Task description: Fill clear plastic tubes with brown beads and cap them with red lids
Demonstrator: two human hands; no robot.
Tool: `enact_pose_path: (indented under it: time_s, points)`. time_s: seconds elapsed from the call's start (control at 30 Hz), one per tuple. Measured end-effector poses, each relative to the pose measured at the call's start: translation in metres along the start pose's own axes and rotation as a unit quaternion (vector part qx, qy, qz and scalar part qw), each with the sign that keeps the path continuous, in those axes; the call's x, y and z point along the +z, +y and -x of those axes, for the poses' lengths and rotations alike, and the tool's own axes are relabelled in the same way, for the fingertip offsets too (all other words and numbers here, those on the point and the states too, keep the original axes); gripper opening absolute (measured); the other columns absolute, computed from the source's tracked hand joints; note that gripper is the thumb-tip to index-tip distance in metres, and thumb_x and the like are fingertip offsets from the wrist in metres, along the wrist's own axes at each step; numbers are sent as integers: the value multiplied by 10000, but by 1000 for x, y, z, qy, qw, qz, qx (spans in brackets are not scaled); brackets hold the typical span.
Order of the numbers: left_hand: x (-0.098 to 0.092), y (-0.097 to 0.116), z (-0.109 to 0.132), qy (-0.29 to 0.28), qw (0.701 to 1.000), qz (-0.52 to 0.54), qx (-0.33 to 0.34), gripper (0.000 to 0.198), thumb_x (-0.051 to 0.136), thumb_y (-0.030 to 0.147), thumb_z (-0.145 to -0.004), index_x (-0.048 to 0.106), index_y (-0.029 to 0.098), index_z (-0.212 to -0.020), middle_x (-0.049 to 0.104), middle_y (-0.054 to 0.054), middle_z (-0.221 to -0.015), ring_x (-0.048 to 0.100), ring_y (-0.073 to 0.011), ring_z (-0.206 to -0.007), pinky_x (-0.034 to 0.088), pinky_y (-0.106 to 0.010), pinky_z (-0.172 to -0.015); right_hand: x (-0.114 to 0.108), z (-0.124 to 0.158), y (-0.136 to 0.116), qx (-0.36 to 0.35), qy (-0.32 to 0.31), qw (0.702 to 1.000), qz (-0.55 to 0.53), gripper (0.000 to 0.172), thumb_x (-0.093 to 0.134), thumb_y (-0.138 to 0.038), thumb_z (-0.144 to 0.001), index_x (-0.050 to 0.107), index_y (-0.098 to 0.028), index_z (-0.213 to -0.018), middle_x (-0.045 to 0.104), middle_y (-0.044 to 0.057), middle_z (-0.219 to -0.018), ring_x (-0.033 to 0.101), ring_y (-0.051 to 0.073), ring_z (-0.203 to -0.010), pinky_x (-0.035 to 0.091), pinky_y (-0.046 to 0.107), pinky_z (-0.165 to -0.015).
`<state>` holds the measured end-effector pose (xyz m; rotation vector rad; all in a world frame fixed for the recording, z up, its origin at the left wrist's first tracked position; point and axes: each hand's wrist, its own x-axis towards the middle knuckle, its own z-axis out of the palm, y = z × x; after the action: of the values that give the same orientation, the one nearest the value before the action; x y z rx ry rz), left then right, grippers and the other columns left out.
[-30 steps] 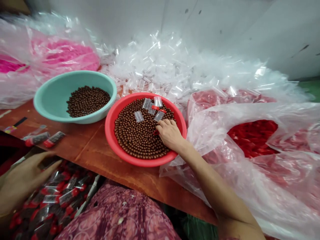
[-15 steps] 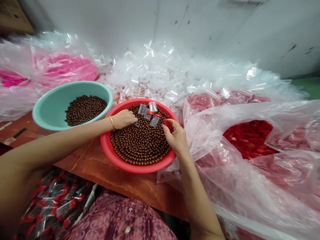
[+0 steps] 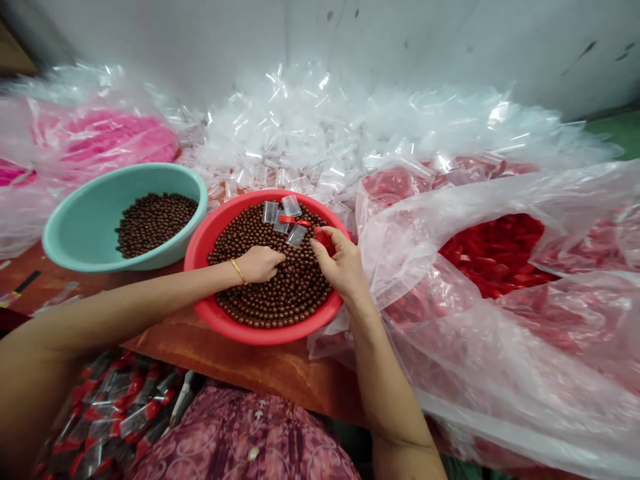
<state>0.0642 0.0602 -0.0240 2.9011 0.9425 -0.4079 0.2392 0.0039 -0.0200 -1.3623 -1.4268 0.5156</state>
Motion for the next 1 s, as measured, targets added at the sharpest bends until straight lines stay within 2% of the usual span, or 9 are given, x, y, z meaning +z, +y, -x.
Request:
enact_pose_path:
  time_s: [0.13,0.23,0.3,0.43,0.5,0.57,0.67,0.77,1.0]
  points:
    - [-3,8,0,4,991,133,-21,253,485,113,-760,651,149,-948,695,-92,-923,648,-214,-858,477,-280,-724,-2,0,1,42,1,995,-95,248,501,-373,-808,614,-196,-941,578,-11,-705,497,105,-570,422,244,-548]
    - [-4,9,-1,25,959,282,-1,264,522,107,-745,643,121,-979,688,-88,-959,632,-207,-900,472,-286,-795,-2,1,1,70,13,988,-140,217,471,-348,-801,600,-198,-889,536,-28,-664,452,83,-515,383,222,-494]
    - [-4,5,2,34,909,415,10,293,552,107,-738,625,108,-1022,683,-76,-978,622,-181,-906,464,-278,-827,-2,2,1,74,18,988,-133,187,502,-331,-773,590,-201,-874,551,-28,-680,469,81,-528,397,219,-507]
    - [-8,-7,23,44,765,642,25,279,593,126,-731,604,101,-1009,675,-45,-926,610,-131,-852,450,-279,-851,0,2,-1,71,8,991,-112,210,567,-333,-731,585,-203,-894,551,-43,-665,458,71,-494,392,215,-481]
    - [-11,-10,40,48,699,713,29,266,623,155,-726,593,110,-986,663,-36,-902,607,-121,-837,456,-282,-837,0,1,-2,74,-4,992,-107,236,598,-344,-714,589,-200,-901,531,-55,-625,426,63,-449,365,210,-443]
    - [-15,-10,57,57,660,749,22,275,661,185,-715,580,119,-970,650,-29,-881,607,-115,-821,465,-273,-805,-1,1,-4,83,-20,991,-104,265,625,-356,-696,599,-196,-906,511,-63,-593,402,59,-419,339,207,-407]
    - [-17,-7,80,94,642,761,-10,290,699,222,-705,564,125,-943,639,-22,-848,609,-105,-791,469,-245,-758,2,3,-10,110,-47,982,-143,306,608,-416,-719,617,-192,-928,477,-65,-573,380,61,-409,357,212,-391]
    - [-14,-4,97,91,625,774,-45,271,682,288,-735,542,128,-902,649,-30,-838,617,-94,-743,466,-211,-684,13,9,-22,136,-97,963,-211,363,522,-474,-781,634,-186,-972,454,-56,-567,382,72,-427,412,229,-413]
    - [-2,1,106,91,584,804,-63,337,682,377,-726,498,138,-876,666,-30,-804,621,-76,-637,456,-177,-590,47,20,-45,143,-139,960,-197,413,572,-455,-751,623,-177,-1052,409,-76,-501,364,71,-399,381,222,-398]
